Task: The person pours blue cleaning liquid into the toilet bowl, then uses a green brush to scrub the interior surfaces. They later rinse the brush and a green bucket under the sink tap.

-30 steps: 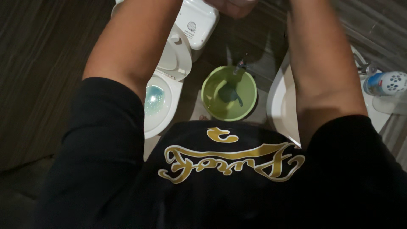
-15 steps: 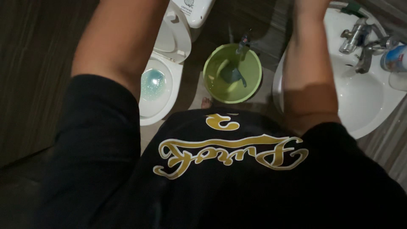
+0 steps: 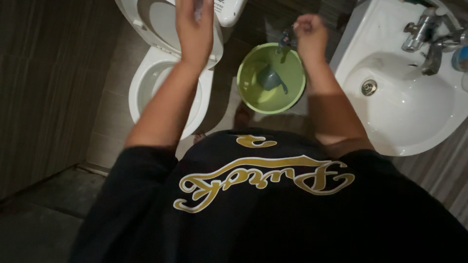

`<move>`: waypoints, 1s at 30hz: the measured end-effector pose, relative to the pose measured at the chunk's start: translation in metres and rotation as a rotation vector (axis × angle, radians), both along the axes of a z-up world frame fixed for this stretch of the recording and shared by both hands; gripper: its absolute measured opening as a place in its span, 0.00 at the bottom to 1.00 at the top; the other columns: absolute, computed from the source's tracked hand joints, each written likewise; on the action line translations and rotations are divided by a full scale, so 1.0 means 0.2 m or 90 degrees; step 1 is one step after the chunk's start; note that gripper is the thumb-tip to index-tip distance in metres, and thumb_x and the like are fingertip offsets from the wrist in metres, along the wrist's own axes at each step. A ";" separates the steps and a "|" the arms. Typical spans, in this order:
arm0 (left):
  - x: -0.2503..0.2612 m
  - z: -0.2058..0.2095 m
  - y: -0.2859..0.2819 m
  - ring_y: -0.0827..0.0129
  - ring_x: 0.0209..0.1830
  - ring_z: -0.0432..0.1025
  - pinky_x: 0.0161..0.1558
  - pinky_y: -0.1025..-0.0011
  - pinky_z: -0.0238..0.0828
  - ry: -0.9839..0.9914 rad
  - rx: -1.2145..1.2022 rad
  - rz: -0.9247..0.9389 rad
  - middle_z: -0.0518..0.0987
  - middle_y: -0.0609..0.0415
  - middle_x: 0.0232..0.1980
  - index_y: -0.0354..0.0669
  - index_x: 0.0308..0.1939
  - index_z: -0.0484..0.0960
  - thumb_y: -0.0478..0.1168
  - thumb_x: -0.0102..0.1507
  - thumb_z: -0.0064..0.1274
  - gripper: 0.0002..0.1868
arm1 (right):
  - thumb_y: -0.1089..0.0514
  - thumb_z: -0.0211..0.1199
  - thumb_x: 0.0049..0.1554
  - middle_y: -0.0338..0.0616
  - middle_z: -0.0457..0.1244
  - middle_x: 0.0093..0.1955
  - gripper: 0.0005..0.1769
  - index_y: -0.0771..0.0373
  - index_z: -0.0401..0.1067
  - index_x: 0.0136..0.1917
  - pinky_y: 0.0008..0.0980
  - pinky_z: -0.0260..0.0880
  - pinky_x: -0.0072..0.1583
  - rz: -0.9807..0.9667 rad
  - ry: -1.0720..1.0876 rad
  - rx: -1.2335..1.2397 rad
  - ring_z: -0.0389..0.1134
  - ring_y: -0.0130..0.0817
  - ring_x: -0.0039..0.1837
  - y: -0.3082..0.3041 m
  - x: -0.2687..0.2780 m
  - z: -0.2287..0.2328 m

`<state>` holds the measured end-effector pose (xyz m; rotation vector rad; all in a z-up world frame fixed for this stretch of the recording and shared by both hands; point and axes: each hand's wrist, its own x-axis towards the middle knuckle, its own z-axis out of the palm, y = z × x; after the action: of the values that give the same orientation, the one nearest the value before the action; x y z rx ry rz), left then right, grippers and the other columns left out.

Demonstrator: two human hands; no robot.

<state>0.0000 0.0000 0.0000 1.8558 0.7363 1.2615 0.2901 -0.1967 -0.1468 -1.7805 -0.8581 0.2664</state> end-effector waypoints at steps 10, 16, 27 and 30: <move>-0.73 -0.76 -0.47 0.60 0.37 0.77 0.43 0.66 0.75 0.362 -0.378 -0.182 0.81 0.46 0.49 0.41 0.50 0.83 0.35 0.66 0.53 0.09 | 0.70 0.67 0.56 0.40 0.70 0.47 0.09 0.63 0.73 0.50 0.27 0.72 0.52 0.021 0.128 -0.144 0.72 0.28 0.50 -0.24 -0.20 -0.44; -1.19 -1.16 -0.62 0.57 0.43 0.79 0.49 0.64 0.75 0.526 -0.382 -0.255 0.85 0.44 0.47 0.43 0.50 0.85 0.39 0.64 0.56 0.12 | 0.68 0.65 0.57 0.40 0.71 0.45 0.09 0.62 0.75 0.51 0.28 0.72 0.52 0.049 0.138 -0.299 0.72 0.29 0.48 -0.30 -0.49 -0.39; -1.70 -1.21 -0.60 0.59 0.52 0.78 0.55 0.65 0.73 0.471 -0.585 -0.117 0.84 0.45 0.51 0.40 0.56 0.81 0.45 0.65 0.57 0.18 | 0.62 0.71 0.56 0.39 0.70 0.43 0.07 0.62 0.75 0.49 0.26 0.70 0.50 0.153 0.104 -0.341 0.69 0.25 0.45 -0.14 -0.96 -0.29; -1.74 -1.14 -0.55 0.59 0.56 0.76 0.57 0.66 0.71 0.388 -0.585 -0.101 0.82 0.44 0.55 0.40 0.56 0.81 0.47 0.65 0.58 0.20 | 0.60 0.71 0.56 0.37 0.69 0.42 0.08 0.61 0.77 0.49 0.26 0.70 0.48 0.169 0.063 -0.345 0.68 0.24 0.43 -0.01 -1.13 -0.28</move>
<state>-0.3486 -0.1105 -0.2277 1.4316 1.1985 0.1287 0.0648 -0.1992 -0.2033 -2.1206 -1.0144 0.8168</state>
